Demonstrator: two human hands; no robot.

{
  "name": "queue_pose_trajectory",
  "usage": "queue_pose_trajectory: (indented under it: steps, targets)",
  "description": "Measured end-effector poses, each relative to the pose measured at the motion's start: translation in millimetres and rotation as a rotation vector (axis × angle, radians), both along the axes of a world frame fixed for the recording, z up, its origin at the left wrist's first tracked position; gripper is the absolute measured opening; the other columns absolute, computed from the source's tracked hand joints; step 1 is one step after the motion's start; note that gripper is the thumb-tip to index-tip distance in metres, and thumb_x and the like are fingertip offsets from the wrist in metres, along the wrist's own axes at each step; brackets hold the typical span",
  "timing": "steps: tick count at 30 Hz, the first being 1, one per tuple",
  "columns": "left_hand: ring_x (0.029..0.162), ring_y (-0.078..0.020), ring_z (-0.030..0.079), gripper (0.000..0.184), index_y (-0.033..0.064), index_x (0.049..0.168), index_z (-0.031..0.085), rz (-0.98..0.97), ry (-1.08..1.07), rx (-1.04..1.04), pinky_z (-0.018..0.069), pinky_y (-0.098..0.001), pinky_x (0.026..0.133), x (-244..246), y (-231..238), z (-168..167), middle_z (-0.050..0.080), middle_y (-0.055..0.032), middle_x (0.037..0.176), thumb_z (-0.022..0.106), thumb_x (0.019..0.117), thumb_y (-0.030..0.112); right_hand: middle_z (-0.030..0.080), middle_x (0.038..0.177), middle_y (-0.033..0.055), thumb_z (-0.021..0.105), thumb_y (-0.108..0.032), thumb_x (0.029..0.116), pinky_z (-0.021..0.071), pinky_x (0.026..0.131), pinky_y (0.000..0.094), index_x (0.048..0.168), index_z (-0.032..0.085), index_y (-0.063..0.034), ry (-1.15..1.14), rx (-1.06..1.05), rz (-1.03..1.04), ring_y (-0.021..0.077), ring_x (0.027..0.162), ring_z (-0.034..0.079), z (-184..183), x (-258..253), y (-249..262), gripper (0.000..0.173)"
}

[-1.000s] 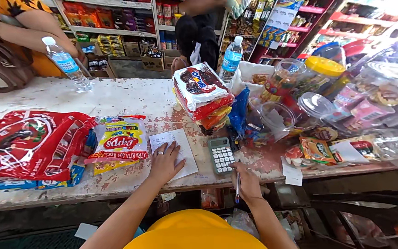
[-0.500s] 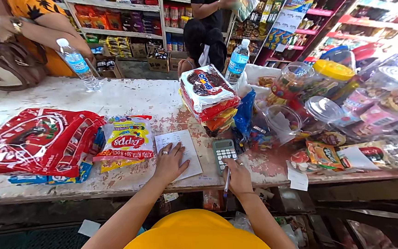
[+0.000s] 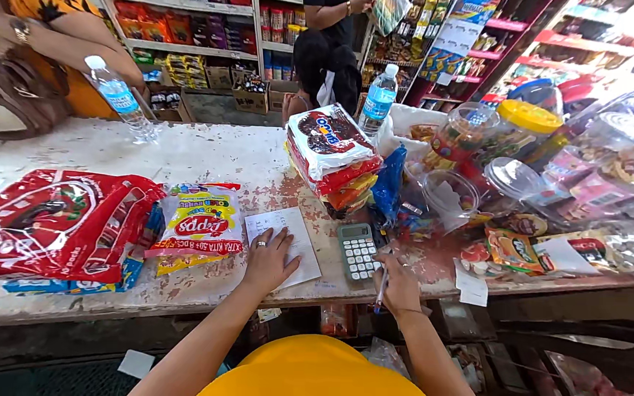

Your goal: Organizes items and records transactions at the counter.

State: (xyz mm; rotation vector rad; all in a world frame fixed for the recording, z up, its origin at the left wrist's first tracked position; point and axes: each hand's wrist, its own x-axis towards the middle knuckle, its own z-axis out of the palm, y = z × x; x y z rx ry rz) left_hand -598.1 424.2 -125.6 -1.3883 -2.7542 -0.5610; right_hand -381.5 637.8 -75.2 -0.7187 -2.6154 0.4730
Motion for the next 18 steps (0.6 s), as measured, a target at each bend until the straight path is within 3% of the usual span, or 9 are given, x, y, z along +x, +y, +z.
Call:
queue_pose_trajectory:
  steps: [3,7,11,14,18]
  targets:
    - [0.146,-0.0446,0.039,0.064,0.0140,0.144,0.059,-0.016,-0.009,-0.015,0.0293,-0.0668,0.115,1,0,2,0.050,-0.0075,0.156,0.041,0.1006,0.057,0.069,0.127,0.0192,0.056,-0.013,0.0978,0.0516,0.096,0.0580,0.132,0.064,-0.0043,-0.242,-0.097,-0.003,0.0437,0.119,0.064,8,-24,0,0.037]
    - [0.146,-0.0458,0.039,0.062,0.0145,0.141,0.062,-0.027,-0.004,0.017,0.0283,-0.0692,0.115,2,-3,1,0.052,-0.0069,0.155,0.041,0.1013,0.057,0.074,0.108,0.0211,0.059,-0.008,0.0913,0.0570,0.076,0.0587,0.117,0.070,-0.0007,-0.077,-0.003,0.013,0.0464,0.099,0.070,-3,-23,-14,0.029]
    - [0.147,-0.0443,0.039,0.061,0.0144,0.141,0.062,-0.036,-0.015,0.028,0.0270,-0.0683,0.116,3,-3,0,0.052,-0.0062,0.155,0.042,0.1014,0.056,0.074,0.109,0.0201,0.060,-0.006,0.0894,0.0563,0.080,0.0589,0.118,0.072,-0.0015,-0.042,-0.039,0.040,0.0457,0.099,0.069,-4,-4,-13,0.031]
    - [0.144,-0.0403,0.044,0.060,0.0131,0.139,0.063,-0.044,-0.006,0.046,0.0308,-0.0644,0.115,2,-5,-1,0.053,-0.0065,0.154,0.042,0.1015,0.055,0.074,0.098,0.0198,0.060,-0.005,0.0857,0.0570,0.071,0.0582,0.109,0.073,0.0005,0.078,0.037,-0.004,0.0444,0.087,0.071,-10,13,-3,0.027]
    - [0.141,-0.0398,0.048,0.059,0.0110,0.136,0.065,-0.051,0.022,0.079,0.0354,-0.0611,0.113,2,-3,-1,0.057,-0.0079,0.150,0.044,0.1006,0.053,0.074,0.103,0.0203,0.060,-0.005,0.0889,0.0553,0.077,0.0597,0.112,0.073,-0.0008,-0.032,-0.024,-0.030,0.0463,0.093,0.070,-4,21,1,0.027]
